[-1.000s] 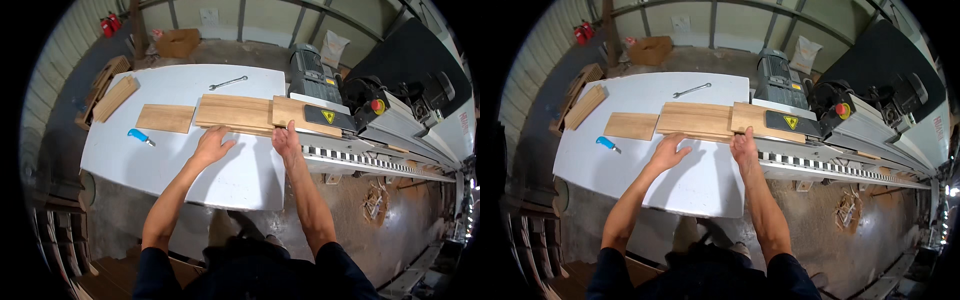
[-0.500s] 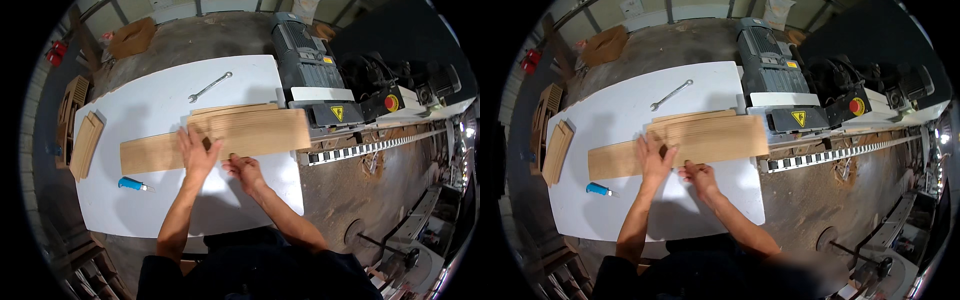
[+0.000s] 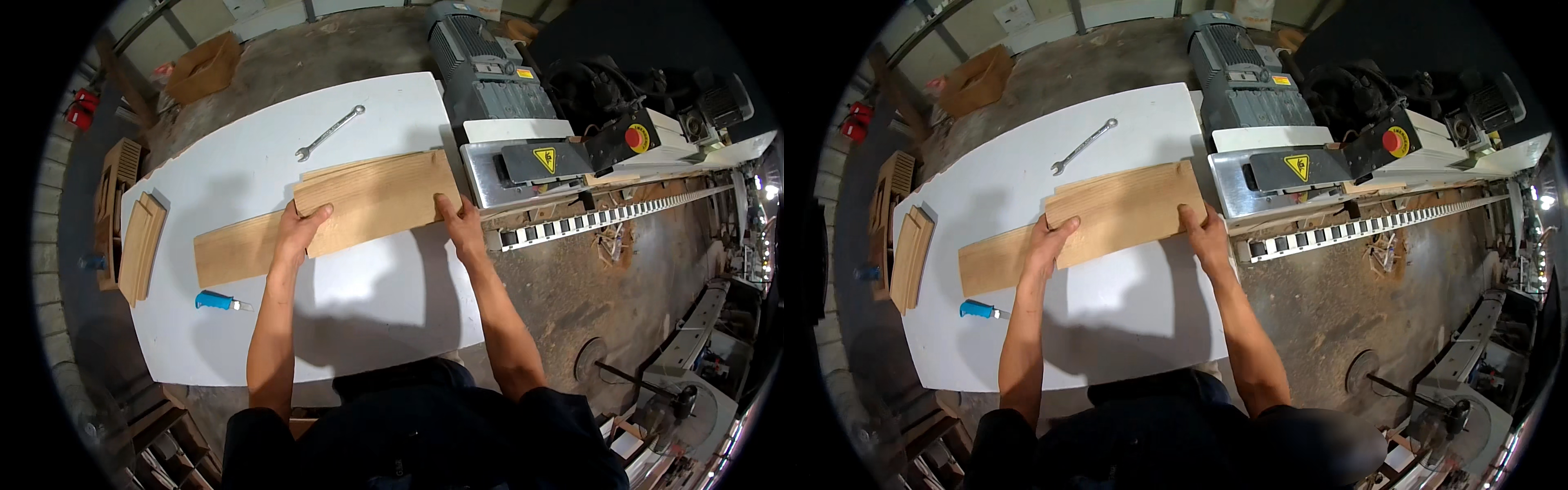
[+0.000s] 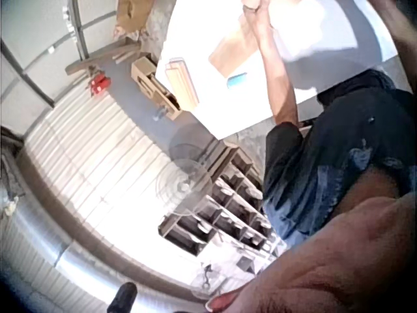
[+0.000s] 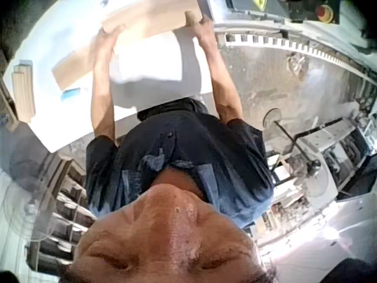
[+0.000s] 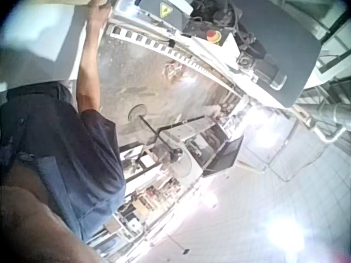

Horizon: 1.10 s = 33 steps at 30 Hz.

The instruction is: The person picks up wood panels from a large stack, inspects them by hand on a white table, and then stacks them together into a new pile.

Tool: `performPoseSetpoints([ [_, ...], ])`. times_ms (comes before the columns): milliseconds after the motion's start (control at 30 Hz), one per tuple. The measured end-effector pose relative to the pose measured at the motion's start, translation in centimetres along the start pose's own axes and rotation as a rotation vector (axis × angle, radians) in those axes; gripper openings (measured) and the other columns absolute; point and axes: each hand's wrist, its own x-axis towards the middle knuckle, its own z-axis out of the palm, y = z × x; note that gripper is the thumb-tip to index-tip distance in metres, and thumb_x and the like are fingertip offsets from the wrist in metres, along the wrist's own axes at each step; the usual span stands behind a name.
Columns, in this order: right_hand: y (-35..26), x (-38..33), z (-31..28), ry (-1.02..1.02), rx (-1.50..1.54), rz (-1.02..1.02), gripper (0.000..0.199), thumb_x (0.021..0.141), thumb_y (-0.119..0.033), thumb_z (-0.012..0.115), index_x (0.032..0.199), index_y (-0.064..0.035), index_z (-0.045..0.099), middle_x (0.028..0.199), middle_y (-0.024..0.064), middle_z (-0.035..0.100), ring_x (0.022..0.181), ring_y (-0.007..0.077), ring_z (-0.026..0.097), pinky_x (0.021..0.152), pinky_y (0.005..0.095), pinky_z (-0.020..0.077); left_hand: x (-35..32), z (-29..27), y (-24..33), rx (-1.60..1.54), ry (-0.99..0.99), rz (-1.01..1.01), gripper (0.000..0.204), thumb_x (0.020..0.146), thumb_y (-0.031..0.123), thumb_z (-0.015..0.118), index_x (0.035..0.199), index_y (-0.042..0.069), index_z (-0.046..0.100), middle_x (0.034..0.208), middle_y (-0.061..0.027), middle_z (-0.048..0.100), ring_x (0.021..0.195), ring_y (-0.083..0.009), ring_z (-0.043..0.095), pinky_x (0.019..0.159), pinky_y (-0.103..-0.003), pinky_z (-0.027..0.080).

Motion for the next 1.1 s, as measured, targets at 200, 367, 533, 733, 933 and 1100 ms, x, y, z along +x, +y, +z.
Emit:
performPoseSetpoints([
  [200, 3.1, -1.9, -2.0, -0.047, 0.111, -0.046, 0.052, 0.085, -0.038, 0.07, 0.117, 0.0027, 0.061, 0.096, 0.0094, 0.068, 0.086, 0.0136, 0.061, 0.077, 0.0283, 0.0482, -3.8, 2.3, 2.1, 0.122, -0.014, -0.082, 0.048, 0.082, 0.008, 0.072, 0.123, -0.005, 0.052, 0.113, -0.0137, 0.063, 0.102, -0.0207, 0.06, 0.088, -0.032, 0.049],
  [367, 4.7, -8.7, -4.5, -0.095, 0.099, -0.004, 0.051, 0.086, -0.037, 0.069, 0.115, 0.0046, 0.061, 0.094, 0.0107, 0.068, 0.085, 0.0134, 0.06, 0.077, 0.0281, 0.0477, -8.7, 1.4, -3.9, 0.039, -0.057, 0.036, 0.048, 0.081, 0.007, 0.072, 0.123, -0.005, 0.052, 0.112, -0.0143, 0.064, 0.102, -0.0206, 0.061, 0.088, -0.031, 0.049],
  [533, 5.9, -13.4, -7.0, -0.169, 0.033, 0.039, 0.057, 0.087, -0.041, 0.068, 0.118, 0.0065, 0.058, 0.092, 0.0121, 0.067, 0.083, 0.015, 0.059, 0.076, 0.0297, 0.0477, -15.5, 2.5, -7.8, -0.062, 0.018, 0.037, 0.059, 0.081, 0.009, 0.074, 0.13, -0.005, 0.044, 0.117, -0.0163, 0.061, 0.108, -0.0228, 0.058, 0.094, -0.033, 0.047],
  [733, 8.8, -17.1, -5.6, -0.28, 0.144, 0.009, 0.064, 0.088, -0.043, 0.067, 0.125, 0.0076, 0.053, 0.104, 0.0153, 0.065, 0.093, 0.0168, 0.06, 0.082, 0.0288, 0.0475, -22.8, 0.2, -10.3, 0.034, 0.197, -0.059, 0.063, 0.085, 0.022, 0.07, 0.134, -0.006, 0.042, 0.118, -0.0151, 0.06, 0.104, -0.0206, 0.058, 0.091, -0.031, 0.046],
  [933, 10.3, -16.7, -5.7, -0.329, 0.067, -0.031, 0.062, 0.089, -0.044, 0.066, 0.119, 0.0082, 0.055, 0.099, 0.015, 0.066, 0.089, 0.0178, 0.06, 0.076, 0.029, 0.0483, -26.8, -3.8, -16.3, -0.223, 0.152, -0.026, 0.044, 0.099, 0.031, 0.051, 0.123, -0.005, 0.058, 0.108, -0.0105, 0.066, 0.1, -0.016, 0.059, 0.089, -0.028, 0.047],
  [1100, 8.9, -17.1, -5.8, -0.316, 0.068, -0.062, 0.052, 0.089, -0.041, 0.068, 0.114, 0.0038, 0.059, 0.091, 0.006, 0.065, 0.082, 0.0115, 0.055, 0.075, 0.0258, 0.0439, -26.9, -5.3, -19.0, -0.134, 0.054, 0.079, 0.03, 0.093, 0.007, 0.056, 0.121, -0.002, 0.06, 0.108, -0.0096, 0.068, 0.099, -0.0152, 0.061, 0.089, -0.029, 0.048],
])
